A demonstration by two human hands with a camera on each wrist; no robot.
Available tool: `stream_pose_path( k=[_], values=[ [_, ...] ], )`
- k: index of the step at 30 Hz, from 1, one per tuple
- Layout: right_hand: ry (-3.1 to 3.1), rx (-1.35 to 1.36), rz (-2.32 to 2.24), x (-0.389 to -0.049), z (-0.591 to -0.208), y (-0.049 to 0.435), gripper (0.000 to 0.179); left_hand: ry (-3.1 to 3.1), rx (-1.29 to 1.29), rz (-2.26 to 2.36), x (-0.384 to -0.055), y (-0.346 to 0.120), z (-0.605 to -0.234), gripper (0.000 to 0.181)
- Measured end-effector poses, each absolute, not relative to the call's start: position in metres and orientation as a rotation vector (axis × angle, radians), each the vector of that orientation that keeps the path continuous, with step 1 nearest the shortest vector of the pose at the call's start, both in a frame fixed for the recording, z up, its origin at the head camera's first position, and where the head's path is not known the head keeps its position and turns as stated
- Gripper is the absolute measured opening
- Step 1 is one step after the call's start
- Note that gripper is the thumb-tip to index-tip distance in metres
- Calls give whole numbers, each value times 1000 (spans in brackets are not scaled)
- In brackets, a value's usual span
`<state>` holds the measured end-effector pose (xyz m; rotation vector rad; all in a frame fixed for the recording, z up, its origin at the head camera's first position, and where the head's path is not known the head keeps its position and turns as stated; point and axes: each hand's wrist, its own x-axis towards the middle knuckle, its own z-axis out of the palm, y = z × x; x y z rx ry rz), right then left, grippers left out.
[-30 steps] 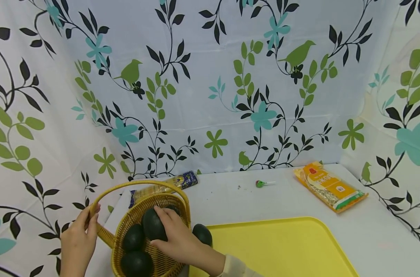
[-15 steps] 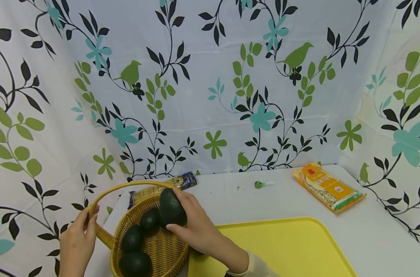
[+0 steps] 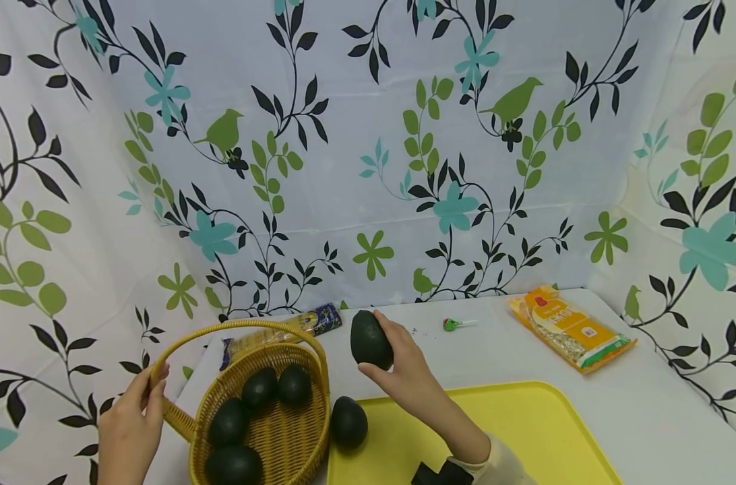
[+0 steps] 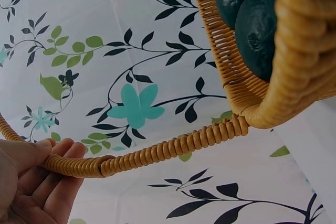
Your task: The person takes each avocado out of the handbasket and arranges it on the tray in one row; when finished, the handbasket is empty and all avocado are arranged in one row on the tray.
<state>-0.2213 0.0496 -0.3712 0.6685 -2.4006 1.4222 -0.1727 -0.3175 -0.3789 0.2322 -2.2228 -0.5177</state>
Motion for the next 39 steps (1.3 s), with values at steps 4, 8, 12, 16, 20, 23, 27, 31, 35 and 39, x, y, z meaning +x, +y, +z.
stream_pose_path(
  k=[4, 8, 12, 16, 20, 23, 27, 31, 35, 39],
  values=[
    [-2432, 597, 1411, -227, -380, 58, 76, -2221, 224, -524, -173, -318, -380, 26],
    [-2460, 552, 1397, -231, -387, 65, 76, -2224, 221, -525, -173, -318, -380, 27],
    [-2490, 512, 1390, -234, -392, 68, 76, -2217, 216, -523, -173, -318, -379, 27],
    [-2521, 482, 1387, -235, -398, 70, 76, -2203, 207, -514, -172, -318, -378, 27],
    [-2554, 459, 1380, -234, -403, 72, 77, -2206, 212, -511, -172, -318, -378, 27],
    [-2578, 447, 1371, -234, -409, 73, 76, -2212, 222, -521, -172, -317, -378, 27],
    [-2613, 438, 1359, -234, -419, 73, 76, -2216, 216, -530, -172, -316, -377, 27],
    [-2657, 431, 1367, -233, -429, 73, 77, -2217, 201, -521, -172, -317, -378, 27],
    [-2692, 438, 1367, -231, -437, 71, 78, -2215, 200, -517, -172, -318, -380, 27],
    [-2715, 462, 1359, -230, -443, 69, 78, -2215, 204, -519, -172, -320, -380, 27]
  ],
)
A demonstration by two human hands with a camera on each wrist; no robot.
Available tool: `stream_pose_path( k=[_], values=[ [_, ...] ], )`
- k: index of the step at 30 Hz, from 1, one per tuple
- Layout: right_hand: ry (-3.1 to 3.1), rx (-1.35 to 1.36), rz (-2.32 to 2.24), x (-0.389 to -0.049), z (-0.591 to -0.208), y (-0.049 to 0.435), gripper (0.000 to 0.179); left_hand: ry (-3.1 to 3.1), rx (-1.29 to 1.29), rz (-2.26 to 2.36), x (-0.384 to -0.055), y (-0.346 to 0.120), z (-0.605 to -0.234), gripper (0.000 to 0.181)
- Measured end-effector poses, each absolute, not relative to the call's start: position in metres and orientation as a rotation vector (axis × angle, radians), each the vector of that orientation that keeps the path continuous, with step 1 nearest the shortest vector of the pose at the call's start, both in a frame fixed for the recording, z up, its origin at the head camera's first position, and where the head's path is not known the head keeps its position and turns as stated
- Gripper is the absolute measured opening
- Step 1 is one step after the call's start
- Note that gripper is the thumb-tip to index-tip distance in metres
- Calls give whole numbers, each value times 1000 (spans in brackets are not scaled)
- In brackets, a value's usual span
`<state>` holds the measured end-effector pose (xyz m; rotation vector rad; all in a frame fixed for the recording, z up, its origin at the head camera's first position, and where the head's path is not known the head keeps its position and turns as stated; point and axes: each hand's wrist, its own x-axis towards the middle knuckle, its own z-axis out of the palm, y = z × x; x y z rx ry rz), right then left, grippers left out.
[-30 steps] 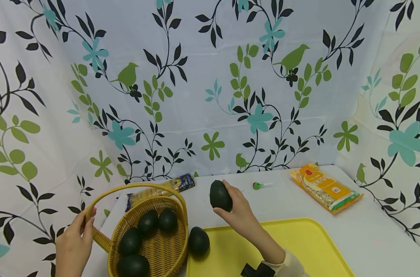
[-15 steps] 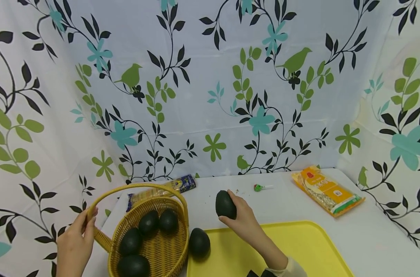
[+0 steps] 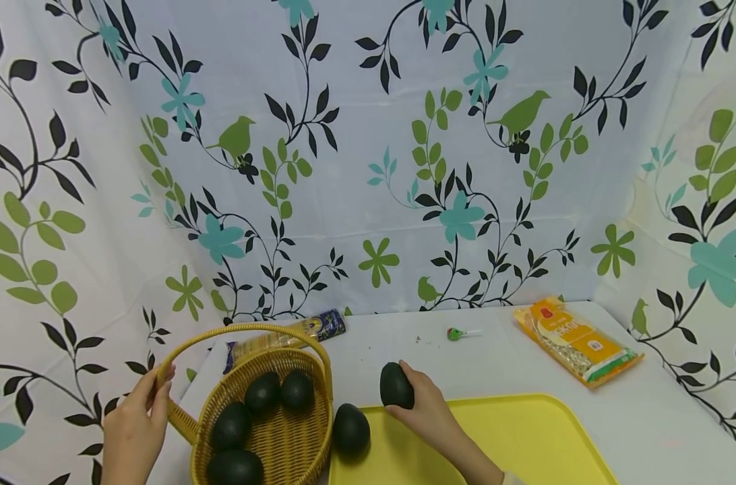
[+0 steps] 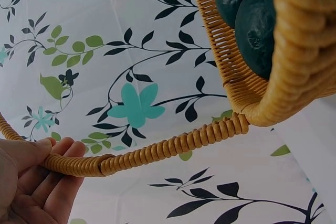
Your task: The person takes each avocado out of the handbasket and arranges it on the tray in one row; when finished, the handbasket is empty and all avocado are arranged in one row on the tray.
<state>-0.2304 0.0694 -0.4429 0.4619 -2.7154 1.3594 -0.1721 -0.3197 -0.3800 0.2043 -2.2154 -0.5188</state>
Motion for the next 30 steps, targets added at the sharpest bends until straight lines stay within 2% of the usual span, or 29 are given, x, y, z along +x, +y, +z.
stream_pose_path(
  k=[30],
  values=[
    [-2791, 547, 1381, -233, -484, 50, 77, -2226, 185, -525, -170, -320, -379, 26]
  ],
)
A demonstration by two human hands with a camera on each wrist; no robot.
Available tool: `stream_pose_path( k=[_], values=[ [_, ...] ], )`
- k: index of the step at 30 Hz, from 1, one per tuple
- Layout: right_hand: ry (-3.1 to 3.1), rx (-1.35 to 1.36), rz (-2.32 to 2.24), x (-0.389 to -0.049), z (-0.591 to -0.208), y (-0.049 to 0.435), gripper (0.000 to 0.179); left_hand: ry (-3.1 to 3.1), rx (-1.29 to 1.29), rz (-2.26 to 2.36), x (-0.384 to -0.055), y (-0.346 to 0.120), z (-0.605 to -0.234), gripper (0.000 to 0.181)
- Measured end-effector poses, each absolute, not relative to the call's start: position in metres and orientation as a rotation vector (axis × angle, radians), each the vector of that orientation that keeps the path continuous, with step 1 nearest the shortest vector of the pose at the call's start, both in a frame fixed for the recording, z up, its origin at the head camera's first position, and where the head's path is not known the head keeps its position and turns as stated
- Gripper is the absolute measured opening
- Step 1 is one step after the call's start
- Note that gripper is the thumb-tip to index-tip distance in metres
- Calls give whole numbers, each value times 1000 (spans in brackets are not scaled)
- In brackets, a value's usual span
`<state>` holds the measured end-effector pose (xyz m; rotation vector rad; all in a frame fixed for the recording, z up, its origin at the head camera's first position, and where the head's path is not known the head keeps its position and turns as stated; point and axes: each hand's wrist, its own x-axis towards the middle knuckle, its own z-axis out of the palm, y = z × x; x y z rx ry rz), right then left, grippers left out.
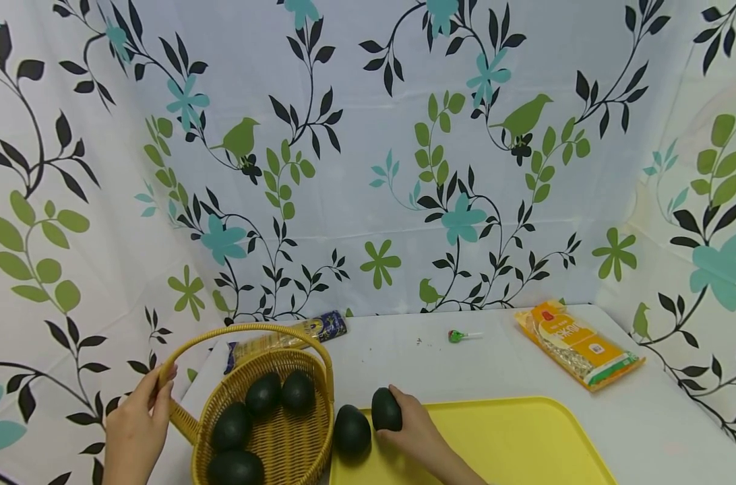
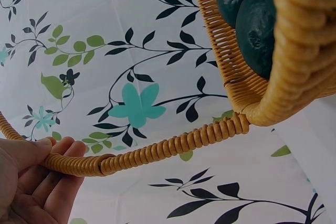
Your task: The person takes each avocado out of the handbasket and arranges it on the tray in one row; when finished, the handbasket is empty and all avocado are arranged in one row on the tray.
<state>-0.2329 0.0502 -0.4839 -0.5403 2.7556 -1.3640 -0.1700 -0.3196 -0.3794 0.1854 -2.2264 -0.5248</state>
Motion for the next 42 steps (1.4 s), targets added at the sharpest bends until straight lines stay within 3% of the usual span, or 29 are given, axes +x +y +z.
stream_pose_path(
  k=[32, 42],
  values=[
    [2680, -512, -1297, -239, -487, 43, 78, -2234, 197, -527, -171, -321, -379, 25],
    [2698, -536, -1297, -236, -488, 46, 87, -2248, 203, -534, -172, -322, -381, 25]
  ],
)
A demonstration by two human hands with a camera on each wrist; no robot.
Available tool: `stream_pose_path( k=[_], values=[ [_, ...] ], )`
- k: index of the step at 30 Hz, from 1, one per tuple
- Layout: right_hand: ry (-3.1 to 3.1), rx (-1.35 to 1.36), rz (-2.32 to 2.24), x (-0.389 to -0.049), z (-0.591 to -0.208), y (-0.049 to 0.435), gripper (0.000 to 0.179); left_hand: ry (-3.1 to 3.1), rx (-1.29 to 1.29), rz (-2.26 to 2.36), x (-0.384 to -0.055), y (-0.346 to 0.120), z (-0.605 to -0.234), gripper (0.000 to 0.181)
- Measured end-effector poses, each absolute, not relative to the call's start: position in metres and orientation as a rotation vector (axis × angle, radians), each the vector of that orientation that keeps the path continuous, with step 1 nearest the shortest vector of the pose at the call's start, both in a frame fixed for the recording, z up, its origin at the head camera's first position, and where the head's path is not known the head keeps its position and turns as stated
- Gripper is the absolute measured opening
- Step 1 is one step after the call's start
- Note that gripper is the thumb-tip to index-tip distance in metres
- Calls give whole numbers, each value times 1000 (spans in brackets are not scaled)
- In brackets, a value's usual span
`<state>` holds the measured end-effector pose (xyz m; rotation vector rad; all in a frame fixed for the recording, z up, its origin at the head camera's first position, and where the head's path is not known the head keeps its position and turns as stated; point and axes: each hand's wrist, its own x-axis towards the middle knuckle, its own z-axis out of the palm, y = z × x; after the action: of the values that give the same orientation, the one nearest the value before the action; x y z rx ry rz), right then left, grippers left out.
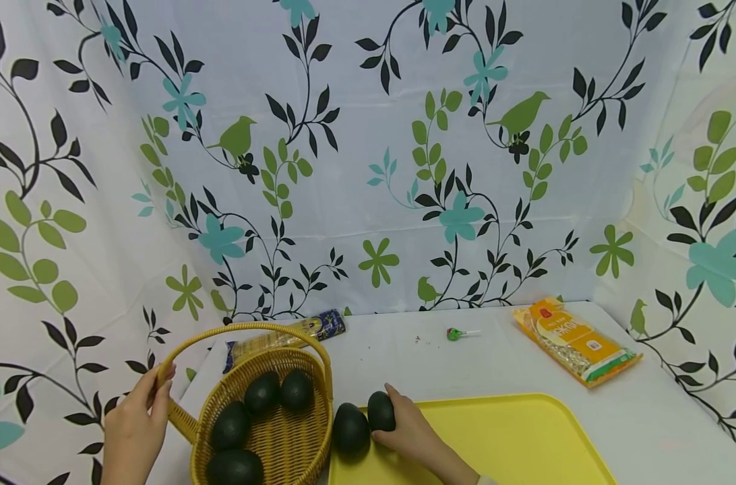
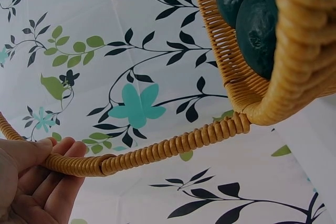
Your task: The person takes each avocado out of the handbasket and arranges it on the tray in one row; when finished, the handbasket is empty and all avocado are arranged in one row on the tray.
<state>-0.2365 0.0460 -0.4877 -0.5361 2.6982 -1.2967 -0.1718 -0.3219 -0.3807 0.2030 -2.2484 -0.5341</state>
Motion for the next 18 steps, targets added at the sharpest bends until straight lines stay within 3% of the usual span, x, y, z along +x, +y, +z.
stream_pose_path(
  k=[18],
  values=[
    [2745, -515, -1270, -236, -472, 49, 83, -2220, 162, -528, -171, -322, -380, 25]
  ],
)
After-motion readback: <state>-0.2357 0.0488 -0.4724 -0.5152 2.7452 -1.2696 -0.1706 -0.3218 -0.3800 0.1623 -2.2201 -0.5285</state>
